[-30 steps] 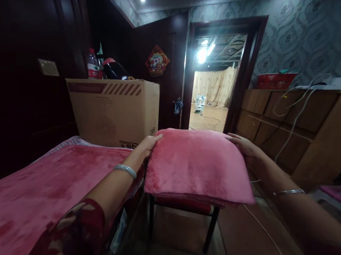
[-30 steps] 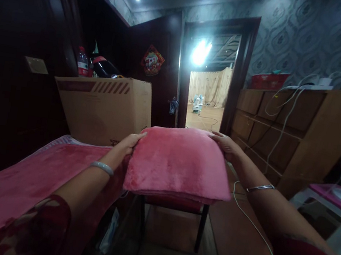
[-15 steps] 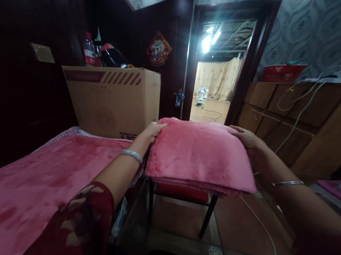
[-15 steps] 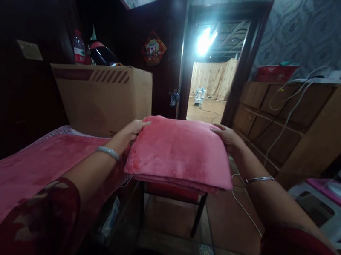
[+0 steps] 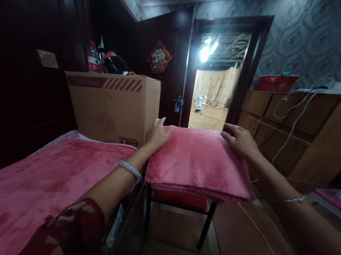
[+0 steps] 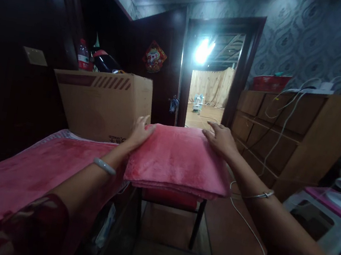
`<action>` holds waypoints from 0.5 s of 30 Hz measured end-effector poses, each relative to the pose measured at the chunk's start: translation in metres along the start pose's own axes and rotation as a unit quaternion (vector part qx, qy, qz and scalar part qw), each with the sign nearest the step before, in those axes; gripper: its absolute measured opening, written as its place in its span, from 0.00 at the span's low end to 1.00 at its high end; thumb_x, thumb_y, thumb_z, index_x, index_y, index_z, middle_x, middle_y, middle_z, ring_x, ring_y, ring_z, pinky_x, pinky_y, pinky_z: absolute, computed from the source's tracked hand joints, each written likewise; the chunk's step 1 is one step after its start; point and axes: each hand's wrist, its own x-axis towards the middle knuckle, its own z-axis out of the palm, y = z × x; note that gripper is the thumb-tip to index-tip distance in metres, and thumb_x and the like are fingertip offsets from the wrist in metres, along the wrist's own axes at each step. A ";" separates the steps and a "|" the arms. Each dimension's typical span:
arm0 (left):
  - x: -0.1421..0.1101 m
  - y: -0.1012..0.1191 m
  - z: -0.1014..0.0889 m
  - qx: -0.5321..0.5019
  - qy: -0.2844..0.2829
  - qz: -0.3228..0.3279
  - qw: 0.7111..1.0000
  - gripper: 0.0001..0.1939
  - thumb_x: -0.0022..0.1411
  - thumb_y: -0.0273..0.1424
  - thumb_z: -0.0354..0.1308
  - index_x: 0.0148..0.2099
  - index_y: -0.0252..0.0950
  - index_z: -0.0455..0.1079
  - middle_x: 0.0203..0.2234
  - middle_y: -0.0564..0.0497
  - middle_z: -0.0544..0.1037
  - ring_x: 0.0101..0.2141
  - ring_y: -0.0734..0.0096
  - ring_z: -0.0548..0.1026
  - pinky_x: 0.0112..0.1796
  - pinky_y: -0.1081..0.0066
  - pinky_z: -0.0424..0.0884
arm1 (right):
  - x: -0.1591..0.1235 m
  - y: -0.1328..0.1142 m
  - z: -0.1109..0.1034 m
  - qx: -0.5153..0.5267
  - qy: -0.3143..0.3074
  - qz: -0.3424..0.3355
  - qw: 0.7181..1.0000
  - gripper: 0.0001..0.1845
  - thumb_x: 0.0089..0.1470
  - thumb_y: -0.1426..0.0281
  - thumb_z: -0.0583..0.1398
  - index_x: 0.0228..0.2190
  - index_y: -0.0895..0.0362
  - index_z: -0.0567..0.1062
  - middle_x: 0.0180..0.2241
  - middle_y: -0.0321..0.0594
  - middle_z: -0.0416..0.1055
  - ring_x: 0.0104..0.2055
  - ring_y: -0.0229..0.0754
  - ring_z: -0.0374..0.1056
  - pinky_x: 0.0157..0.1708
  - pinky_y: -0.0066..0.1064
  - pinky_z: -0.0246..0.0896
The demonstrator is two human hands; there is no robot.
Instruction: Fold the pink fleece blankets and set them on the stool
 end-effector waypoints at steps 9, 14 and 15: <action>-0.024 -0.004 0.019 0.208 -0.195 0.202 0.937 0.29 0.64 0.46 0.54 0.63 0.40 0.66 0.62 0.41 0.67 0.63 0.47 0.60 0.63 0.49 0.48 | -0.024 -0.031 0.036 -0.064 -0.109 -0.164 0.978 0.27 0.60 0.52 0.56 0.57 0.47 0.71 0.60 0.40 0.67 0.65 0.55 0.56 0.67 0.51 0.44; -0.029 -0.012 0.010 0.282 -0.188 0.244 0.909 0.29 0.67 0.46 0.52 0.64 0.36 0.64 0.63 0.41 0.66 0.64 0.53 0.59 0.63 0.51 0.52 | -0.025 -0.029 0.034 -0.012 -0.121 -0.129 0.984 0.23 0.54 0.59 0.63 0.50 0.53 0.75 0.57 0.47 0.69 0.64 0.58 0.57 0.67 0.51 0.43; -0.032 -0.014 0.007 0.298 -0.183 0.258 0.901 0.29 0.67 0.46 0.51 0.64 0.35 0.64 0.63 0.40 0.66 0.64 0.53 0.59 0.62 0.50 0.52 | -0.023 -0.027 0.035 0.021 -0.123 -0.116 0.985 0.22 0.53 0.60 0.65 0.48 0.54 0.76 0.57 0.49 0.69 0.64 0.59 0.57 0.67 0.50 0.42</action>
